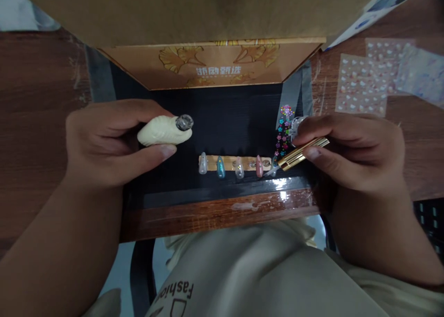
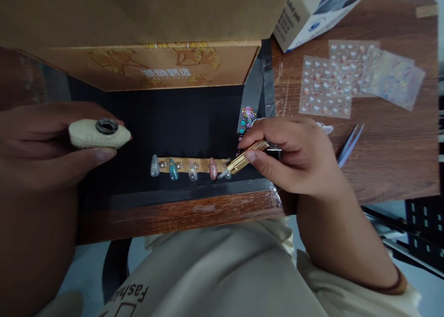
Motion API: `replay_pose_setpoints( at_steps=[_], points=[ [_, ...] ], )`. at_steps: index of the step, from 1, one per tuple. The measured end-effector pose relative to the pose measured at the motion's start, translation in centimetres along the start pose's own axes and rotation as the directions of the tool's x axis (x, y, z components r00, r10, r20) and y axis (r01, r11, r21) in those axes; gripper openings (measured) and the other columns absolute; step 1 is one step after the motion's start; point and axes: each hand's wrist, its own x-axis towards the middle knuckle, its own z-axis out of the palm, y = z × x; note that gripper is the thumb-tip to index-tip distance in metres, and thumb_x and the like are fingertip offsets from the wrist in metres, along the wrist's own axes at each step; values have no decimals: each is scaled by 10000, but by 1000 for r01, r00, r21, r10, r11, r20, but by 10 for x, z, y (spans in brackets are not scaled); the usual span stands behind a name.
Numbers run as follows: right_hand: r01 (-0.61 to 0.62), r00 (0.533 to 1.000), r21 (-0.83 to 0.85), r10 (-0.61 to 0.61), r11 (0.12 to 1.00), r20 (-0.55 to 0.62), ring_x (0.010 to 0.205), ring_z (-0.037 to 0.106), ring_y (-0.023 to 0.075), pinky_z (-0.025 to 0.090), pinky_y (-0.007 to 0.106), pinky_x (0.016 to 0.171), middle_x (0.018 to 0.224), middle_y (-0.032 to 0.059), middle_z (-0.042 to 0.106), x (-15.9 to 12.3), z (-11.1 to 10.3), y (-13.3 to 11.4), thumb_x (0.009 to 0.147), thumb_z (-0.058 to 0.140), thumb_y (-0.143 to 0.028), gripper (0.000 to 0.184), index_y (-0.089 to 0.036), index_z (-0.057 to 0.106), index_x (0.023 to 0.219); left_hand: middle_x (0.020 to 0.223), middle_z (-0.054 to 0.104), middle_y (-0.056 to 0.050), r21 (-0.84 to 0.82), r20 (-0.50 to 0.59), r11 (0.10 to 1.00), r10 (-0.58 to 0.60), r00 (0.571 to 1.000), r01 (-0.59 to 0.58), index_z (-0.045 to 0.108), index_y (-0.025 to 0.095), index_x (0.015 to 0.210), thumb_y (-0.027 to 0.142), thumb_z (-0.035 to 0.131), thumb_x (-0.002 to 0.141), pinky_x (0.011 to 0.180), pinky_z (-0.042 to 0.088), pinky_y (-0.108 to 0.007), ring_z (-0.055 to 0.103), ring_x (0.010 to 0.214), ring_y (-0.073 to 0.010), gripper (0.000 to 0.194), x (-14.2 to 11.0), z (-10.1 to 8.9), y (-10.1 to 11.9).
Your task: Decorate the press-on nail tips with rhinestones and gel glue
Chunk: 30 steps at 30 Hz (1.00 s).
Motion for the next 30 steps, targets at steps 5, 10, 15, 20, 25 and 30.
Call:
replay_pose_setpoints(
  at_steps=[5,10,15,20,25,30],
  points=[
    [-33,999,25,33,999,-24,742,666,40,491,151,672,813,-62,722,0,3,-3,899,669,-252,40,-240,703,916,835,735,35,32,36,999,16,999,-17,768,221,1006,285,847,735,519,451,-188,626,650,-68,290,2,-3,-1],
    [-38,999,14,38,999,-14,693,647,39,464,165,622,776,-60,707,2,3,-1,907,667,-277,49,-238,697,904,850,745,38,31,-11,999,29,1000,-28,766,229,1025,302,856,729,538,476,-203,644,666,-82,318,-1,-2,-4],
    [-43,999,-11,43,999,-8,678,656,47,470,164,605,759,-60,713,3,2,-1,907,662,-277,51,-244,697,889,852,740,51,21,-1,1000,16,1000,-16,762,244,1030,308,857,736,555,471,-202,642,678,-73,316,-2,-1,-3],
    [-52,999,-8,52,999,-2,677,665,37,495,132,618,771,-70,727,4,2,-2,910,657,-285,62,-249,697,880,873,740,56,32,5,999,18,1000,-18,757,248,1035,319,849,747,568,479,-204,644,692,-71,311,-2,-2,-3],
    [-58,998,1,58,998,-9,664,670,46,497,135,600,763,-65,730,3,1,-1,898,671,-294,62,-250,705,871,865,750,46,9,-22,999,47,999,-47,763,250,1043,308,855,731,531,481,-217,648,670,-91,330,-2,-1,-5],
    [-61,998,25,62,998,-19,613,651,40,477,123,548,734,-62,724,4,3,-1,884,685,-284,65,-237,712,849,831,751,33,-29,-42,999,28,999,-29,780,247,1010,256,854,725,514,468,-211,640,652,-86,295,0,0,-3]
  ],
)
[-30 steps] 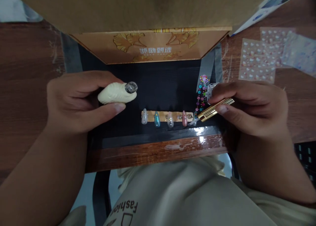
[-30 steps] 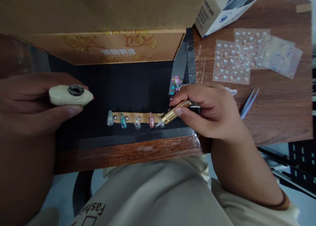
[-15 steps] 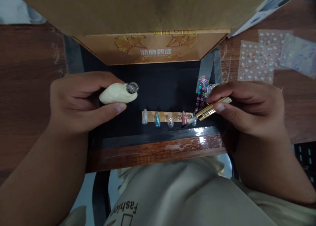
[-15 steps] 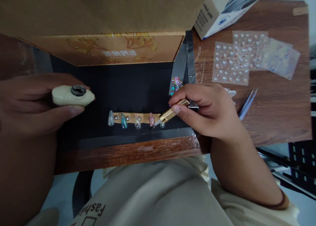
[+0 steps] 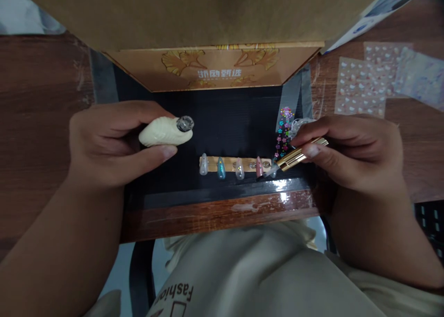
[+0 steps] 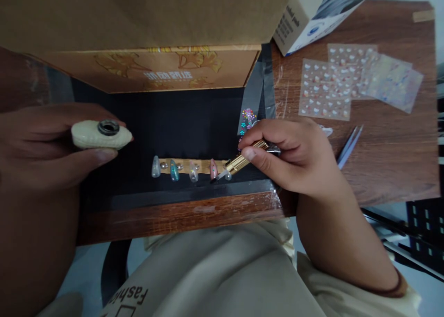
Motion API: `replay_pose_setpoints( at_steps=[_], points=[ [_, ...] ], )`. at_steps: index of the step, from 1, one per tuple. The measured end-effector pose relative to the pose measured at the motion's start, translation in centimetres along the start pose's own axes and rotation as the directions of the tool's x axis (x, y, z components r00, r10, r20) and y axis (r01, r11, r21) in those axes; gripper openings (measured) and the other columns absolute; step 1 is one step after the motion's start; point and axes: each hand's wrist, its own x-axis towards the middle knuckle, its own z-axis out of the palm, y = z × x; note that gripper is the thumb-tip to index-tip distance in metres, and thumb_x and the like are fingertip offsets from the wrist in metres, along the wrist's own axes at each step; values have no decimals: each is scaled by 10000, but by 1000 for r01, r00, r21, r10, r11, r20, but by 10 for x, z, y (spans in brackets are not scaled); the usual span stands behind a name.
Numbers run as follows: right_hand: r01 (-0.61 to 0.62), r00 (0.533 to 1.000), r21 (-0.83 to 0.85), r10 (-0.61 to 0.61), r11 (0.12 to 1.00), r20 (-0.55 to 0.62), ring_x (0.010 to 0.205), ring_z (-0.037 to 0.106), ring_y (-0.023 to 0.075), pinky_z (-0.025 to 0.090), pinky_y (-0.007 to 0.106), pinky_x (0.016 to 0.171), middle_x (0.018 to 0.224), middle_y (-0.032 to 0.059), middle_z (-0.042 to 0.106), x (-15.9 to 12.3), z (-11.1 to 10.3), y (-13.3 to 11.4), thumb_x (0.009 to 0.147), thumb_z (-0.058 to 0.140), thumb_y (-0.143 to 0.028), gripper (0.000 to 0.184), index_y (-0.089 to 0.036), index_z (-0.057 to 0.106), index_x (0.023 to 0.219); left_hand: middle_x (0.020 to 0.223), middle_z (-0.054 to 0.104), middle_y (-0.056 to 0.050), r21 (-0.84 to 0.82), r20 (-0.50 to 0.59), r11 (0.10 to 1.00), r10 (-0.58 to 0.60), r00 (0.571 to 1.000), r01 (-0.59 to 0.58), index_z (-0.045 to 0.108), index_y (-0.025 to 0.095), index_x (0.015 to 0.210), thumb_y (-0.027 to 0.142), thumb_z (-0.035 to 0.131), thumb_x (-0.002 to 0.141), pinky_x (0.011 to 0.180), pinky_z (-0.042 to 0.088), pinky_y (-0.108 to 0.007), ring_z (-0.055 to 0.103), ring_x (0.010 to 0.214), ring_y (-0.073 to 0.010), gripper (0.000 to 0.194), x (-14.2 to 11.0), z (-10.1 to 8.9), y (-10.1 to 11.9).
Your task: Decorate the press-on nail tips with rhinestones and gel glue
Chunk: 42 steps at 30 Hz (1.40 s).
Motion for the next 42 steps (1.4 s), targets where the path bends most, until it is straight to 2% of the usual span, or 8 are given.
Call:
replay_pose_setpoints(
  at_steps=[5,10,14,20,26,37,42],
  points=[
    [3,1000,36,-2,999,-12,622,642,45,487,126,568,726,-57,716,-1,0,0,892,683,-301,86,-232,708,848,839,747,31,27,39,1000,-7,999,6,772,259,1027,273,847,732,529,477,-218,644,659,-93,305,1,-1,2],
    [-7,1000,94,6,996,9,546,587,43,439,148,488,668,-41,683,-2,-2,0,896,687,-303,126,-209,712,817,826,744,32,2,18,1000,2,1000,-2,781,242,1022,256,862,712,525,458,-198,632,650,-76,321,1,0,1],
    [12,998,131,-3,991,-67,588,610,54,465,170,522,703,-31,703,-5,-2,1,896,694,-307,121,-212,737,836,850,749,32,-7,24,1000,-6,1000,6,780,242,1033,245,854,727,549,468,-192,644,680,-74,315,0,0,-1],
    [-15,992,102,27,995,-122,570,591,80,428,236,499,701,-32,691,-6,1,3,882,699,-303,98,-235,745,829,831,754,32,5,11,1000,17,1000,-17,782,251,1021,270,871,699,523,478,-215,651,648,-98,334,0,1,-1],
    [-18,995,42,22,999,-96,633,619,84,450,226,555,730,-31,700,-4,1,2,886,692,-283,70,-242,738,852,845,759,27,-7,-3,1000,15,1000,-15,781,251,1033,261,864,711,539,485,-217,648,669,-97,333,-1,1,-2],
    [17,989,97,-3,995,-147,697,634,89,473,230,597,763,-22,709,-6,0,3,885,691,-301,97,-224,744,857,854,766,21,-26,-17,999,17,1000,-18,789,230,1030,228,879,686,554,473,-191,656,685,-88,356,-3,1,-5],
    [20,994,94,-9,995,-112,692,635,91,474,233,601,756,-22,701,-6,-1,4,885,685,-272,80,-223,729,840,846,764,21,-17,-6,999,30,1000,-30,790,235,1007,249,880,685,530,480,-201,653,661,-96,334,-1,1,-4]
  ],
)
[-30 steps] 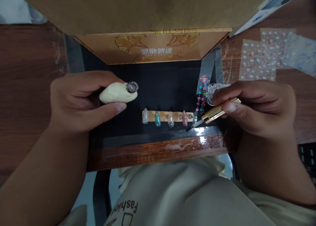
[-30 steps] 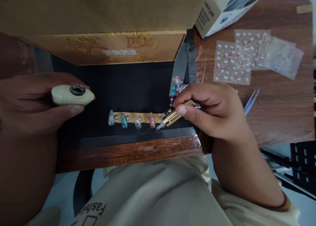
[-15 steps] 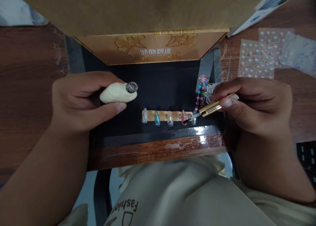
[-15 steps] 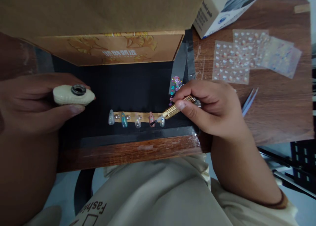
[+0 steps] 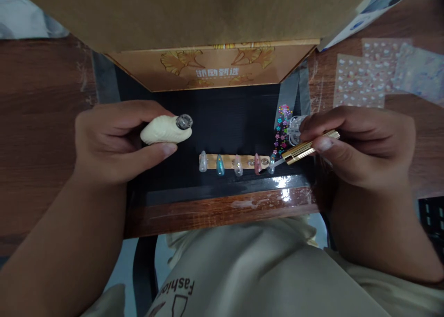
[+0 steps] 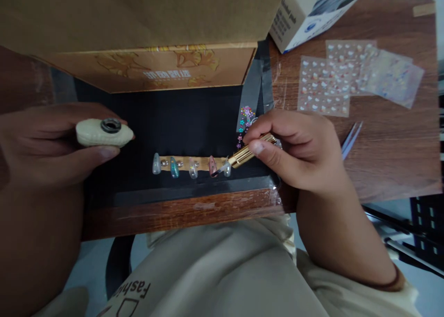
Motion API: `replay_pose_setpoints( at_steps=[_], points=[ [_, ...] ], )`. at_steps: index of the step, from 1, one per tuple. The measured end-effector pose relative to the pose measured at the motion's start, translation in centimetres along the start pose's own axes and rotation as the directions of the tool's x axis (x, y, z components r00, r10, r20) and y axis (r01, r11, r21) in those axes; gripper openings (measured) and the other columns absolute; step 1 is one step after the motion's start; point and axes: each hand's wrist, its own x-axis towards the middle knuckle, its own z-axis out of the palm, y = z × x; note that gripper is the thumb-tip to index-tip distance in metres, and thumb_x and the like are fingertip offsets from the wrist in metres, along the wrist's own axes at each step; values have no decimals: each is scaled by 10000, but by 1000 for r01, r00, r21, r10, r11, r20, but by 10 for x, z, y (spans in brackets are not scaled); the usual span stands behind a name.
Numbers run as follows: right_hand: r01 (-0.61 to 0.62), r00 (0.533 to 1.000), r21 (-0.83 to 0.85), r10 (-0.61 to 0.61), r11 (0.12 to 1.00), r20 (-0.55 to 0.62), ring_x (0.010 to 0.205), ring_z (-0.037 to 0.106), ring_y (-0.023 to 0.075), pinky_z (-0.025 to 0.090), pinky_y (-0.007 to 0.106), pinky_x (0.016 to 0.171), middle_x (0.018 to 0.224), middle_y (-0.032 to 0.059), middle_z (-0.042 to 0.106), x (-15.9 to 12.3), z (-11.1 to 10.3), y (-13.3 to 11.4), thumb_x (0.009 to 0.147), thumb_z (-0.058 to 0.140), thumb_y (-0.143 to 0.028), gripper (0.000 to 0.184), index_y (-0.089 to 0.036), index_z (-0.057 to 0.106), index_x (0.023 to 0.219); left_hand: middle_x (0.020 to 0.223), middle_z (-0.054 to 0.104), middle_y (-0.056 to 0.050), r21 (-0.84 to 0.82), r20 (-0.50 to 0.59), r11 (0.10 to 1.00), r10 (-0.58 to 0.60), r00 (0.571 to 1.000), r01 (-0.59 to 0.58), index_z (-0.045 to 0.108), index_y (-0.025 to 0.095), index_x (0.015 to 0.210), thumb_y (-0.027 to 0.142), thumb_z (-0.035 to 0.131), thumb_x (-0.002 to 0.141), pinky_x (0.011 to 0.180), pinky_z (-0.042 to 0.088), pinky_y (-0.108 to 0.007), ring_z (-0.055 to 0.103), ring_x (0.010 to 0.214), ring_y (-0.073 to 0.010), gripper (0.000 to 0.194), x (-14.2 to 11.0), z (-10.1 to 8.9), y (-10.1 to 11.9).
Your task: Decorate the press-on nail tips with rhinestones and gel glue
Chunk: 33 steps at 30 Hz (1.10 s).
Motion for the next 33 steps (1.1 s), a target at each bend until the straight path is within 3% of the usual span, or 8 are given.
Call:
replay_pose_setpoints(
  at_steps=[6,12,22,28,33],
  points=[
    [14,999,-31,-13,999,46,681,637,66,481,197,619,761,-39,701,2,0,-1,881,686,-230,29,-229,712,869,834,768,14,-2,-40,999,-42,998,42,793,224,978,261,886,676,531,486,-222,659,669,-114,318,-2,1,1],
    [26,999,-45,-24,999,46,670,628,73,470,207,596,752,-37,693,3,0,-1,889,672,-231,38,-232,705,869,826,762,10,7,-11,999,-37,999,37,793,222,982,251,876,683,526,475,-211,645,651,-104,312,-1,-1,1],
    [-1,999,-2,1,1000,-35,721,638,117,482,248,588,765,-11,702,1,-1,-1,875,694,-278,77,-229,741,838,848,761,14,-1,15,1000,-12,1000,12,791,230,1022,219,856,711,533,467,-204,643,671,-91,318,0,-2,1],
    [16,1000,-42,-16,999,-5,715,637,81,482,218,612,765,-35,700,1,-2,0,910,659,-287,100,-226,723,862,859,748,29,27,12,998,-48,999,48,781,223,1021,304,856,726,548,467,-192,636,682,-81,315,-1,-2,2],
    [25,999,-46,-24,999,23,700,618,63,474,206,615,770,-36,688,2,-1,1,906,661,-261,76,-216,705,864,846,748,28,16,25,997,-74,997,73,784,210,1004,279,852,729,558,456,-176,629,680,-64,291,-1,0,4]
  ],
)
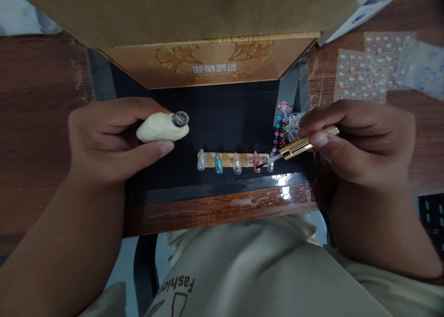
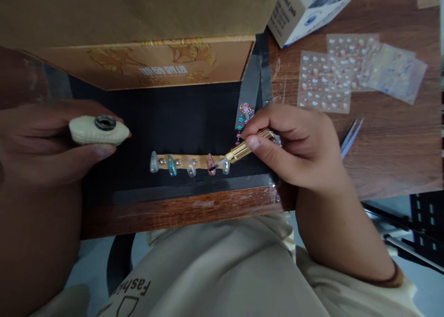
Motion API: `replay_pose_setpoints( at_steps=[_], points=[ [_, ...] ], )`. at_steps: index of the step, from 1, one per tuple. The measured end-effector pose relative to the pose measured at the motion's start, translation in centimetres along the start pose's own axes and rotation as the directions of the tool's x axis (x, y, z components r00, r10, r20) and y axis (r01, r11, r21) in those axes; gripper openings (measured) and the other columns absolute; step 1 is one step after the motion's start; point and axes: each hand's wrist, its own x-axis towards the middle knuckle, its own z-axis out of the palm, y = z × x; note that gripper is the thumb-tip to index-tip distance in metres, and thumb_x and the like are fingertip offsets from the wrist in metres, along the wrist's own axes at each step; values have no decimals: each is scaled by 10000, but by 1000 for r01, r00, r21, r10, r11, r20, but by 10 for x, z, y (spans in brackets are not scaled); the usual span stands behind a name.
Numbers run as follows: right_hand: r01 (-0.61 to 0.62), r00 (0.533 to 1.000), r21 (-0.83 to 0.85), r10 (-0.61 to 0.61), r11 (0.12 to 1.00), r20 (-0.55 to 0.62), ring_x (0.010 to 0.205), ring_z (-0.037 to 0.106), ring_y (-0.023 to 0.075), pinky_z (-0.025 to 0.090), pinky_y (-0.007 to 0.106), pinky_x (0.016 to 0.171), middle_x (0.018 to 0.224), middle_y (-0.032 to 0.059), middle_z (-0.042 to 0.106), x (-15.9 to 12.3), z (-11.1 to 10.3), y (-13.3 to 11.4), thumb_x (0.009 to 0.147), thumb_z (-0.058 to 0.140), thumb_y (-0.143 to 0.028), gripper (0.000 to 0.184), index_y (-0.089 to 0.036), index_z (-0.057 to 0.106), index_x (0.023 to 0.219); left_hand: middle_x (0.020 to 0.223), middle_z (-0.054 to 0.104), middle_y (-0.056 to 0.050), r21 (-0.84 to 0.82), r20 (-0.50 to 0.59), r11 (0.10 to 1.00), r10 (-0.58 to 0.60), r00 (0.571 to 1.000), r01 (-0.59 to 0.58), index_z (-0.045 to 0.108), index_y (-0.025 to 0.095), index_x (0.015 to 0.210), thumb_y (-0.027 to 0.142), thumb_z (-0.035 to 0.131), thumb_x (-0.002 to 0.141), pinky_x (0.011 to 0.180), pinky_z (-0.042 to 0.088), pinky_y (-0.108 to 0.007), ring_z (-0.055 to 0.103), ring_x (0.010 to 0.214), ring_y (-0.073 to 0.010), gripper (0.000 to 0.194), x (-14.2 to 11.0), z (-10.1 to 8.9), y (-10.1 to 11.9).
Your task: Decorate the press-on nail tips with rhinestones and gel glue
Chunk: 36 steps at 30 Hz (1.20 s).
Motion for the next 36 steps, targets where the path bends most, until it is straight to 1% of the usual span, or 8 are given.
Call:
replay_pose_setpoints(
  at_steps=[8,13,17,20,25,30,33,36],
  points=[
    [-6,1000,-15,6,1000,7,670,592,52,439,209,588,725,-40,659,0,1,-2,906,646,-213,82,-207,689,836,866,749,42,-6,-2,1000,23,1000,-23,780,239,1028,286,858,725,571,461,-187,635,694,-69,317,0,-1,-2],
    [0,1000,-28,-1,1000,-17,662,592,47,459,204,593,740,-39,676,-1,-2,-1,896,661,-205,76,-202,692,827,856,748,33,2,-4,999,51,999,-51,781,225,1016,281,859,725,560,470,-195,647,691,-83,306,-1,-1,-3],
    [21,999,-15,-22,1000,-37,704,619,72,468,225,598,761,-29,694,-1,-3,-1,896,669,-233,71,-208,703,839,861,747,33,9,-6,999,43,999,-43,778,222,1025,295,855,731,567,467,-191,645,699,-78,313,-1,0,-3],
    [54,998,-34,-54,998,-12,722,636,78,475,228,610,767,-32,700,1,0,-3,901,667,-245,64,-215,698,854,840,740,40,21,10,999,43,999,-43,776,226,1023,300,853,733,558,460,-190,634,684,-73,310,0,-1,-3],
    [77,997,-45,-76,996,32,662,605,65,436,236,575,731,-39,665,2,2,-3,910,643,-212,59,-218,676,862,869,743,53,18,31,999,39,999,-39,776,242,1025,290,851,736,558,452,-173,629,690,-55,303,2,-2,-1],
    [75,997,-57,-75,996,7,650,591,53,440,220,569,736,-46,670,1,-3,-1,901,652,-205,69,-219,675,838,870,751,48,5,-8,1000,29,1000,-29,778,242,1032,283,866,720,562,460,-185,634,691,-67,327,0,-1,-1],
    [47,999,-51,-47,998,-6,639,588,57,445,222,561,730,-42,672,0,-5,-1,898,655,-216,79,-217,680,823,872,748,42,12,-5,999,39,999,-39,773,238,1034,288,862,726,562,467,-200,645,701,-84,325,-1,-1,-2],
    [24,998,-20,-25,1000,-52,650,600,76,453,238,563,737,-32,678,-1,-3,-3,891,664,-239,71,-224,691,827,871,747,36,24,2,999,43,999,-44,770,231,1028,310,857,732,560,466,-212,649,707,-94,319,-1,-1,-4]
  ],
)
